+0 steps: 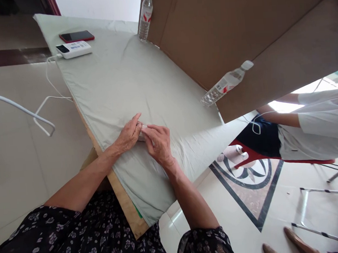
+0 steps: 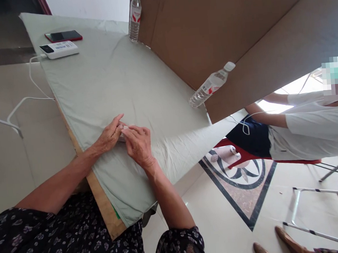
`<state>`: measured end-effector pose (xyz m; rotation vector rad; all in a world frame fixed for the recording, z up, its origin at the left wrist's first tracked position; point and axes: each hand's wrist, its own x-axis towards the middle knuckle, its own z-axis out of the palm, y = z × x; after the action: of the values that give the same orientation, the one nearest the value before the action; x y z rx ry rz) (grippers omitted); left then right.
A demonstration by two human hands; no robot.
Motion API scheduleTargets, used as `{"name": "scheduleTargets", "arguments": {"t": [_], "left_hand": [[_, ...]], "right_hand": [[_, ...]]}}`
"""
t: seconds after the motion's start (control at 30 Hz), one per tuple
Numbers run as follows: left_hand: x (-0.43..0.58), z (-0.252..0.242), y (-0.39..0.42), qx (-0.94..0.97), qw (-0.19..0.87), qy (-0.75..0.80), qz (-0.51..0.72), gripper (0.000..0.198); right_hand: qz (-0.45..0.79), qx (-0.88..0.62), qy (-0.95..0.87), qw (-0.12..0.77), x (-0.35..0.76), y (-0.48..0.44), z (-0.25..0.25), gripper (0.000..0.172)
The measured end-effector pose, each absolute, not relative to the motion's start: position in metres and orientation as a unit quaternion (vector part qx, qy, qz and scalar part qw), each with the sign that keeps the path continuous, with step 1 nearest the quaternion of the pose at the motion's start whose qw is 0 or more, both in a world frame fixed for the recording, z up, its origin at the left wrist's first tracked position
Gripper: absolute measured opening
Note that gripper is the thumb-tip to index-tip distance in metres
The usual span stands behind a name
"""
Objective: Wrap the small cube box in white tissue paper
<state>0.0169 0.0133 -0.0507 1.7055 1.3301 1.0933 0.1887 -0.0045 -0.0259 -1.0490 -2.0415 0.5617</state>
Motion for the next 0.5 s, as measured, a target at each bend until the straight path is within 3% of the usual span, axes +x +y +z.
{"name": "scheduleTargets", "arguments": {"t": [0.17, 0.37, 0.5], "left_hand": [[0.016, -0.05, 0.014, 0.667, 0.346, 0.518, 0.41, 0.062], [0.018, -0.049, 0.012, 0.654, 0.346, 0.524, 0.423, 0.061], [0.017, -0.047, 0.011, 0.641, 0.351, 0.516, 0.446, 0.061]], "right_hand": [[0.236, -0.441, -0.746, 0.44, 0.203, -0.012, -0.021, 0.027], [0.275, -0.424, -0.795, 0.335, 0.209, 0.014, -0.034, 0.084], [0.22, -0.417, -0.824, 0.313, 0.202, 0.017, -0.041, 0.069]]}}
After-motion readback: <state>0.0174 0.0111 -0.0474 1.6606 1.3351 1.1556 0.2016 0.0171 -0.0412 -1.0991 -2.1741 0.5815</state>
